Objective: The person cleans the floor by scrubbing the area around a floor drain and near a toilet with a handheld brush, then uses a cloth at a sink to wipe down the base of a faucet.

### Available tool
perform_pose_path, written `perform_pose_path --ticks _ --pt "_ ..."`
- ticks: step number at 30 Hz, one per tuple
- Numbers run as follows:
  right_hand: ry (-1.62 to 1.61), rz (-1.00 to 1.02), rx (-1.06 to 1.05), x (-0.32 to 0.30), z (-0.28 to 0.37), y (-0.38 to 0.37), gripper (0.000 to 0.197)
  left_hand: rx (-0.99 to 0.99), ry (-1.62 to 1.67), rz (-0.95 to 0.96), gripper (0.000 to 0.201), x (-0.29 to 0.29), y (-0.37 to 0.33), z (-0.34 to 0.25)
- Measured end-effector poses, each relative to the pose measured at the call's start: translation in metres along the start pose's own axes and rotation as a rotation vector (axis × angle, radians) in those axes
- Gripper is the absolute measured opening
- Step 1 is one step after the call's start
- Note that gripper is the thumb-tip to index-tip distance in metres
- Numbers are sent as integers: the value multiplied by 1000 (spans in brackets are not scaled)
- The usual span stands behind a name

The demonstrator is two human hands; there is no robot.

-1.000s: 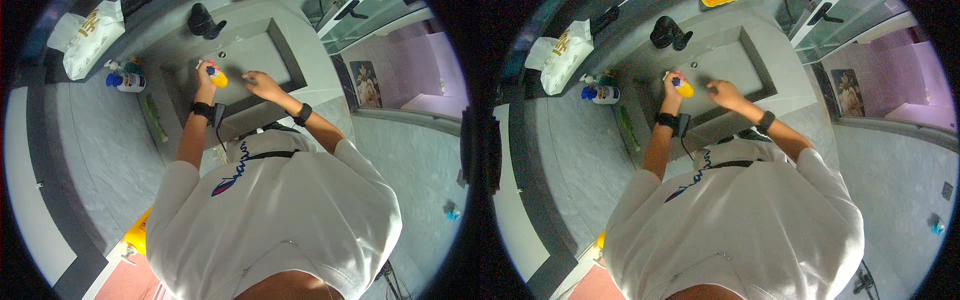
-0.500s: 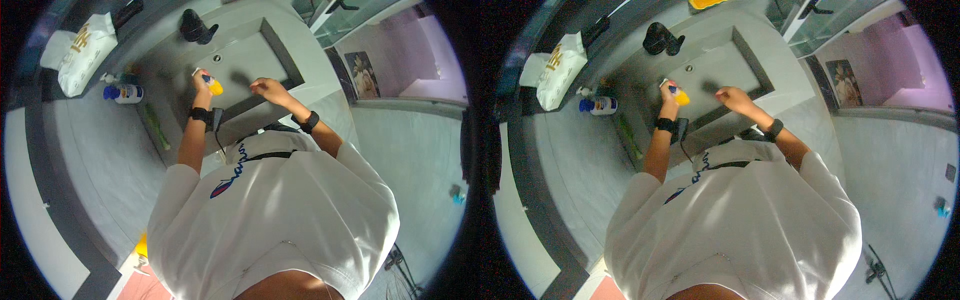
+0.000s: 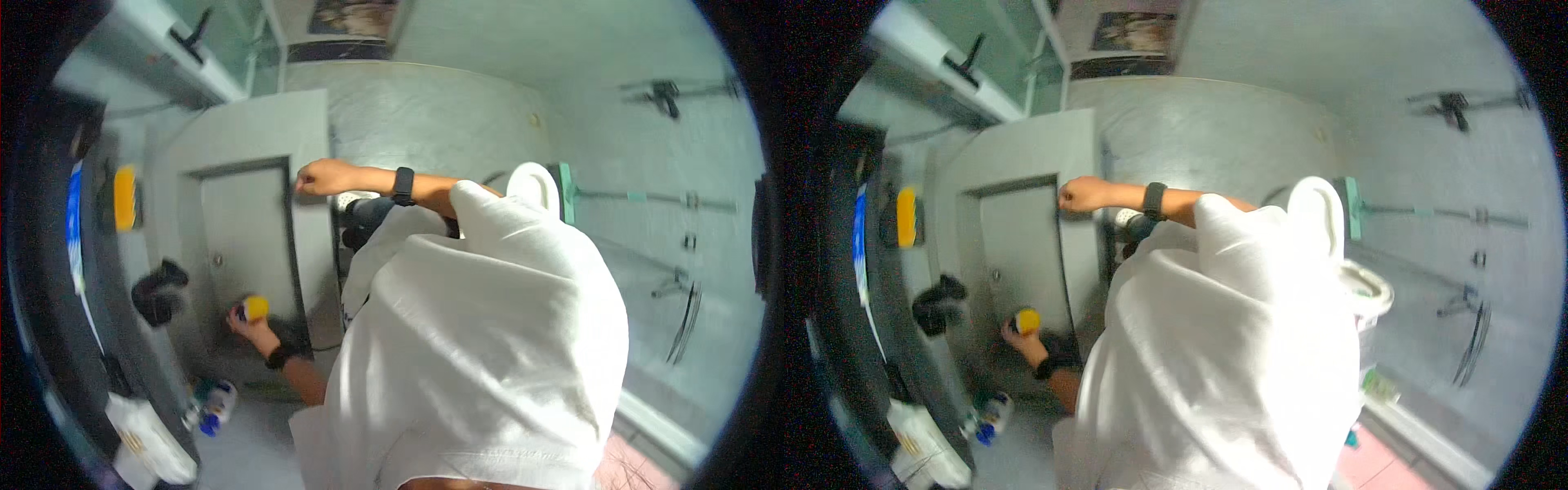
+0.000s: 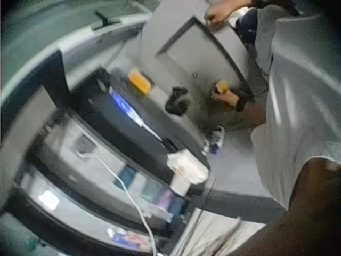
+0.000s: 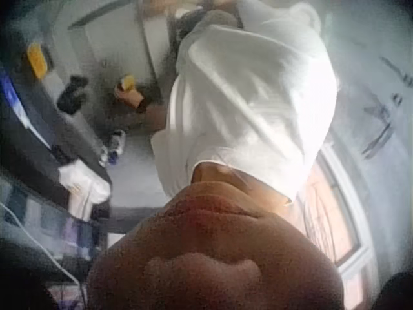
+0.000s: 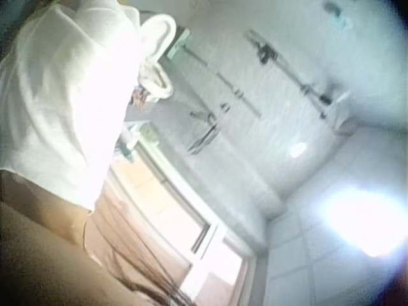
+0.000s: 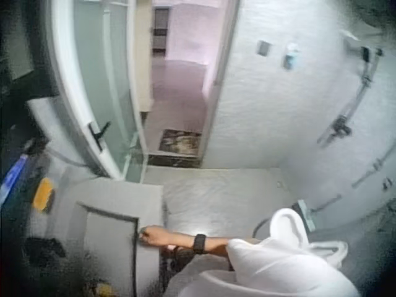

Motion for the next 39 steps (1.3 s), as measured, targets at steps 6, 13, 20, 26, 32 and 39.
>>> perform_pose_path --ticks 6,13,20,26,32,39 --pt "-204 -274 192 -55 -76 63 20 424 -188 -8 44 0 12 -28" --pt "-413 -484 320 -108 -140 137 21 632 -704 -48 35 29 1 -87" --pt "-456 -698 517 -151 -219 222 19 167 338 -89 22 120 -38 -217" --pt "-248 -917 688 -147 -277 297 18 272 350 395 16 297 -6 -345" --pt "-323 -1410 995 -90 -279 415 21 384 144 839 13 462 21 -394" --pt "-911 -1763 1157 95 -287 451 23 504 -87 1312 10 611 61 -408"
Point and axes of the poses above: each hand's wrist, its own y-axis away from the middle knuckle, its own x-axis out of the palm, z = x × y, the point moved 5 cm from there along -y, towards the middle knuckle, and after that the axes turned 1 degree about -x, right-handed, at the moved point
